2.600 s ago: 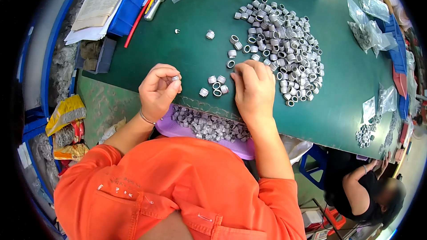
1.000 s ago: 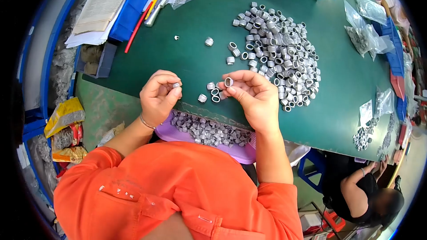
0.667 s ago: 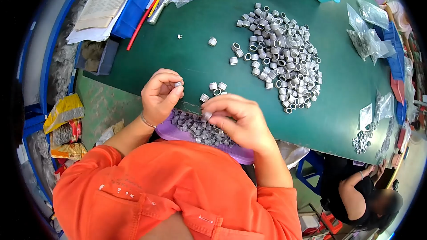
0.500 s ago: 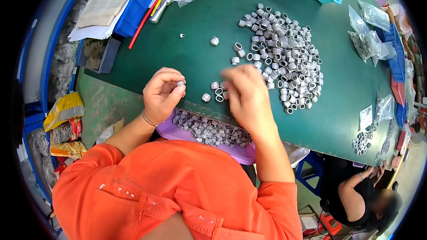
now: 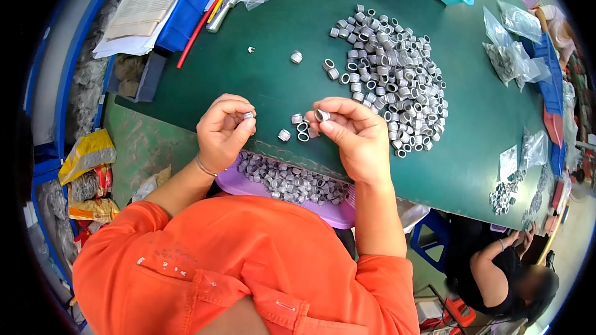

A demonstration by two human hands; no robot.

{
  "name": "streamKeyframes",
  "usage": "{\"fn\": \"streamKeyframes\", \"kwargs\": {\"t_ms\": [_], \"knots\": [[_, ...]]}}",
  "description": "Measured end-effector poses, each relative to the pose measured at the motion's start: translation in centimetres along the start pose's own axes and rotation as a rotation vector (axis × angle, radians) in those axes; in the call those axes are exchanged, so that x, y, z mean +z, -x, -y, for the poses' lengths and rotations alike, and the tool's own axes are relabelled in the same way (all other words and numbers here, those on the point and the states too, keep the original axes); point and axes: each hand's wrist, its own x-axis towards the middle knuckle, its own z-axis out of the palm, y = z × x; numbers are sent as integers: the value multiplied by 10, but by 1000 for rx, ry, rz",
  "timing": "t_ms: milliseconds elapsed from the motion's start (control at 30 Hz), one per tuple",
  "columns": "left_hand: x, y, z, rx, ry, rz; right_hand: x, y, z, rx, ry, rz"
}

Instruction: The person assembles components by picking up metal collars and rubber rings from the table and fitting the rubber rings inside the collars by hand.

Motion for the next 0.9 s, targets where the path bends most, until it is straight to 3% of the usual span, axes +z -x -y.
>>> {"fn": "streamKeyframes", "kwargs": {"t_ms": [33, 200, 333, 667, 733, 767, 800, 867, 900], "knots": [[1, 0, 0, -4, 3, 1, 0, 3, 0, 48, -144, 25], [-3, 0, 2, 30, -16, 70, 4, 19, 0, 19, -136, 71], [-4, -1, 2, 24, -41, 79, 5, 36, -3, 22, 76, 173], [-4, 0, 3, 28, -1, 70, 7, 42, -14, -72, 178, -27], [-4, -1, 2, 24, -14, 73, 0, 41, -6, -43, 555, 238], [-4, -1, 2, 24, -26, 76, 9, 40, 6, -11, 689, 266], [-4, -1, 2, 22, -27, 75, 9, 39, 4, -10, 689, 268], [-4, 0, 2, 22, -25, 82, 7, 31, -4, -372, 1018, 116], [-4, 0, 2, 21, -25, 82, 9, 27, -6, -403, 1095, 51]]}}
